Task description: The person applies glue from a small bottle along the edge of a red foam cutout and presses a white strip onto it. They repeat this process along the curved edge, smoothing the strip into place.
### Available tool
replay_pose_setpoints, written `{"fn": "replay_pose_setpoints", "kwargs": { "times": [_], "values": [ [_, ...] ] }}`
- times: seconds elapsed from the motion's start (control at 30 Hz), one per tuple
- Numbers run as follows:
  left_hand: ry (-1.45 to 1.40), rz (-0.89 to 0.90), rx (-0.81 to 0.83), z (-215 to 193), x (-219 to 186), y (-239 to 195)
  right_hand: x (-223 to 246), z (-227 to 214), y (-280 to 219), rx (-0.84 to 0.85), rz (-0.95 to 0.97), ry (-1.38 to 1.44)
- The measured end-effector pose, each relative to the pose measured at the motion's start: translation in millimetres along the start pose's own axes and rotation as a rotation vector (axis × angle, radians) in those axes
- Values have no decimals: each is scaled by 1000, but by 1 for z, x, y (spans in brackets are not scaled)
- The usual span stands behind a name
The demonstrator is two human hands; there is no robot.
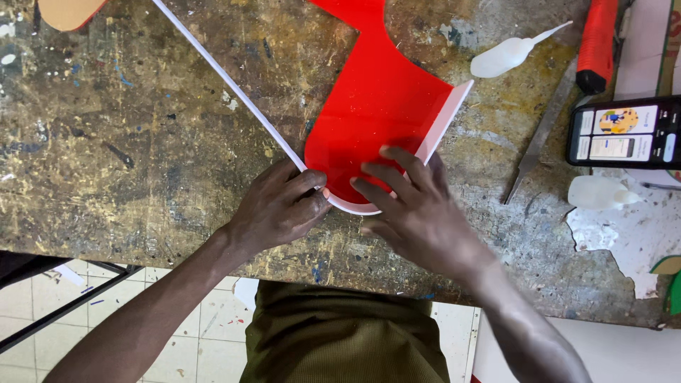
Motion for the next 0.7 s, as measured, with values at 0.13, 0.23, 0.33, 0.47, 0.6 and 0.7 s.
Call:
{"fn": "replay_pose_setpoints", "kwargs": {
  "times": [0.13, 0.23, 0.33, 0.47, 0.6, 0.7],
  "values": [
    [13, 6, -7, -3, -1, 7, 19, 13, 2, -279, 140, -61],
    [6, 14, 2, -3, -1, 3, 27, 12, -1, -329, 150, -53],
    [7, 19, 0, -4, -2, 7, 22, 10, -6, -343, 106, -89],
    [27, 8, 10, -1, 1, 2, 14, 9, -16, -331, 25, -111],
    [28, 8, 9, 3, 4, -6, -9, 43, -35, -180, 44, -91],
    [31, 3, 16, 1, 2, -1, -34, 28, -38, -226, 158, 81]
  ]
}}
Point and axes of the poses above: each hand's wrist, its own y-axis towards the middle knuckle, its own z-axis out of the palm, x = y × z, the point moved 6 cm from there along y, towards the middle knuckle, and after that the axes turned 12 degrees about -y, right-handed, at the moved point
